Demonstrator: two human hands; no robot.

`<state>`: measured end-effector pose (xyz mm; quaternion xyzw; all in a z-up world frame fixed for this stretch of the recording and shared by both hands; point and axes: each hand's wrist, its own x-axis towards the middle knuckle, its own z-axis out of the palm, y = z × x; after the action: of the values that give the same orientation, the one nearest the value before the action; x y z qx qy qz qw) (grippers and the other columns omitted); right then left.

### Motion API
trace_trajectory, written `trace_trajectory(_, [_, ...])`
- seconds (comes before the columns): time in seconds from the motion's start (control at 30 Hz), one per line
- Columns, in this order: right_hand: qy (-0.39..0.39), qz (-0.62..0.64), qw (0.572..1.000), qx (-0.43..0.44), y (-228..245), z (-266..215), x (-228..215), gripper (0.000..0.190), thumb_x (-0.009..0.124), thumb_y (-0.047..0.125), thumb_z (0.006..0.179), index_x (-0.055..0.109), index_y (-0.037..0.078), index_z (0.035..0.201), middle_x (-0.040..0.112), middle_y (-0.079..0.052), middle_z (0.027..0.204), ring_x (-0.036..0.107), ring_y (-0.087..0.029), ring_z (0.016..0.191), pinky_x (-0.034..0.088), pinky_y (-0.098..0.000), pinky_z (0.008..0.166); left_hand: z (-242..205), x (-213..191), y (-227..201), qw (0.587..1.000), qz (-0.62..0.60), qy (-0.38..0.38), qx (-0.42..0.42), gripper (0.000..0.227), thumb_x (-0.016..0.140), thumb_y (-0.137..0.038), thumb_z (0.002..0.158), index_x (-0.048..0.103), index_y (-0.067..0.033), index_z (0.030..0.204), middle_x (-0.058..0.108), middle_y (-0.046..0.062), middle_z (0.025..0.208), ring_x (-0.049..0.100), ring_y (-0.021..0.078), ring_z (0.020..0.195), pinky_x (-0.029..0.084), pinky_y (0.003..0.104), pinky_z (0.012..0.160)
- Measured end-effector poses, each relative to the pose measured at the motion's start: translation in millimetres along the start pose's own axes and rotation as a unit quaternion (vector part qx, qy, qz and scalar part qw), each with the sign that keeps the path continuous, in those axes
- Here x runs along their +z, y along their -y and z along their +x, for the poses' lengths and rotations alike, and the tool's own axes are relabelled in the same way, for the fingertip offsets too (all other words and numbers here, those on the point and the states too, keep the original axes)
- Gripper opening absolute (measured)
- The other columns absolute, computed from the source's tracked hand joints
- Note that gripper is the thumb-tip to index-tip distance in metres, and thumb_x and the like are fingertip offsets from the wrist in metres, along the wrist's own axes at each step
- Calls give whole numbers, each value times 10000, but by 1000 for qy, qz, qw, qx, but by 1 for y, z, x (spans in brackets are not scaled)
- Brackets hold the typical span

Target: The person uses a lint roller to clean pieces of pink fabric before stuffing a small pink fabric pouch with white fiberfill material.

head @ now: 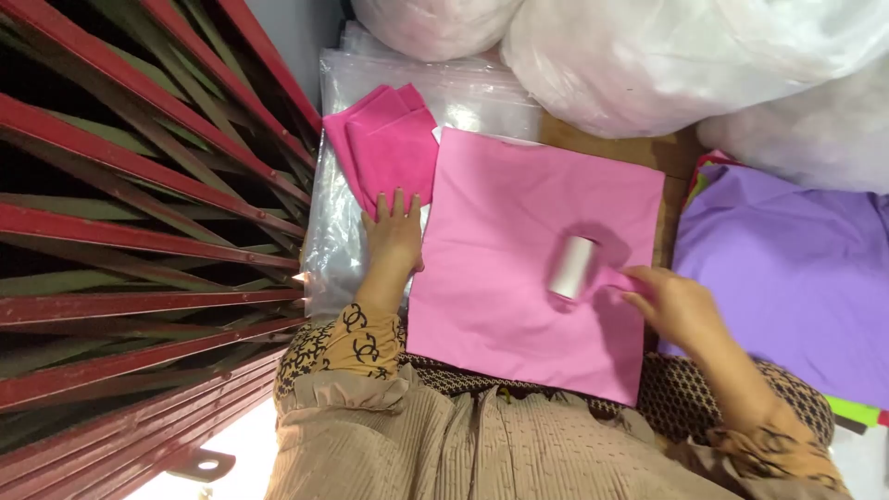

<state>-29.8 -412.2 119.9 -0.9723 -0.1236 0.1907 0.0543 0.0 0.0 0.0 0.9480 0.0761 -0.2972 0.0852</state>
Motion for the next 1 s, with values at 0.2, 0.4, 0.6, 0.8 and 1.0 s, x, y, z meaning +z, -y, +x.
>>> trace_trajectory(0.2, [-26,12,996,80,1,-19,-17,508,555,397,948,555,203,1418,661,-103,1358,675,-373,1138,555,-528,872,-64,-45,-56,995,61,-25,75,1096,708,-623,862,64,-205,1645,31,161,1705,97,409,1543,202,554,1223])
trace_trajectory(0.4, [-114,49,992,-37,80,32,53,467,562,234,983,546,270,1449,672,-196,1006,727,-429,925,596,-532,808,-64,-17,-76,993,42,62,88,1120,850,-508,777,177,-306,1650,0,165,1725,15,469,1559,190,621,1200])
trace_trajectory(0.6, [-63,174,983,17,128,131,46,412,446,391,1058,458,364,1469,623,-235,1115,672,-471,1035,540,-590,910,-61,-28,-81,988,64,123,66,1250,887,-535,715,88,-337,1656,-86,173,1722,-51,476,1557,134,647,1191])
trace_trajectory(0.8, [-241,64,963,-100,169,157,38,456,540,193,1018,486,225,1469,576,-196,927,686,-448,807,594,-556,702,-52,-29,-81,988,32,138,65,1152,859,-498,760,148,-323,1649,-35,184,1725,-28,465,1559,97,662,1188])
trace_trajectory(1.0, [-183,97,978,-31,194,106,43,439,509,196,1030,456,215,1465,594,-182,961,687,-413,886,595,-535,751,-49,-28,-77,986,31,149,68,1112,855,-510,757,207,-307,1638,-60,166,1726,-21,448,1564,128,672,1186])
